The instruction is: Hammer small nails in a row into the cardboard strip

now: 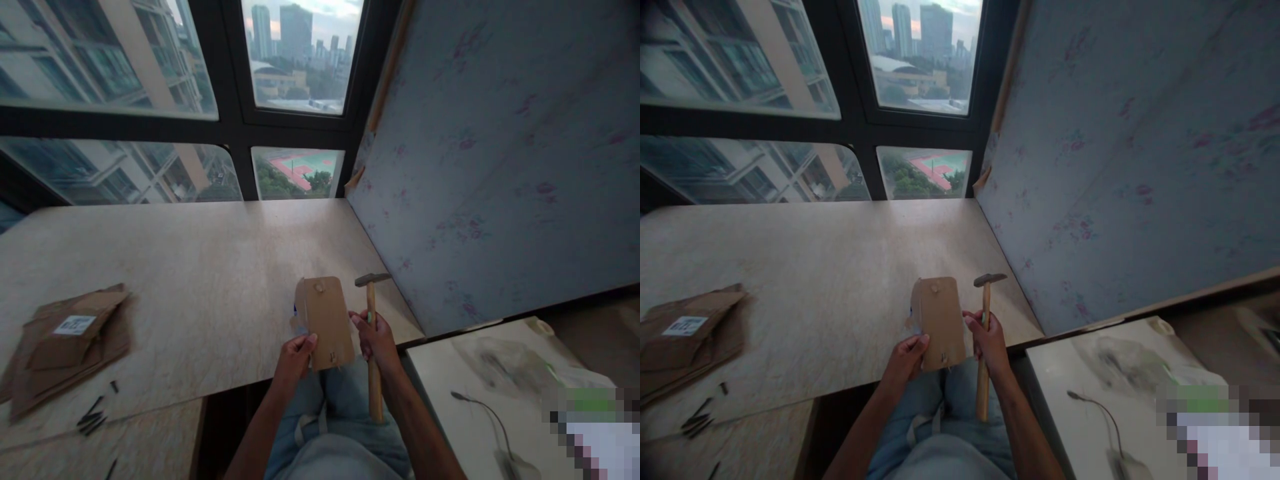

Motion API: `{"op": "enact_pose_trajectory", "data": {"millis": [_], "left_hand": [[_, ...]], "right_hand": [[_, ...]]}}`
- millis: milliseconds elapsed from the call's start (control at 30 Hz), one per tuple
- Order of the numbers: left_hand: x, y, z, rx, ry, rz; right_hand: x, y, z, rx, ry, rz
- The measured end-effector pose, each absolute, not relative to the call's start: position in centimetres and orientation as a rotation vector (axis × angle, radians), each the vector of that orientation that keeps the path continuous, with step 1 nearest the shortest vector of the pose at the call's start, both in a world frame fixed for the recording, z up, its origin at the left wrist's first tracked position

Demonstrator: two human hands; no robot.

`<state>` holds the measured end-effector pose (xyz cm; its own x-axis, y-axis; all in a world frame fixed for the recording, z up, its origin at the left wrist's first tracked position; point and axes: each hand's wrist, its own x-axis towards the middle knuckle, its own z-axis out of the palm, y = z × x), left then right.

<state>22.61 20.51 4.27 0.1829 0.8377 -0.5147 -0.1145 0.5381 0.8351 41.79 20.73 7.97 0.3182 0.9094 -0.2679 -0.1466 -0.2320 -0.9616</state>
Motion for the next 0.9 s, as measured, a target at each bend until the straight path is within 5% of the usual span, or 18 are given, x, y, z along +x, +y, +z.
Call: {"op": "enact_pose_trajectory", "data": {"millis": [900], "left_hand": [[22.0,20.3,3.0,0.806,1.409,0.846]], "right_hand": [[42.0,24.7,8.9,-1.366,-1.035,1.292]]}}
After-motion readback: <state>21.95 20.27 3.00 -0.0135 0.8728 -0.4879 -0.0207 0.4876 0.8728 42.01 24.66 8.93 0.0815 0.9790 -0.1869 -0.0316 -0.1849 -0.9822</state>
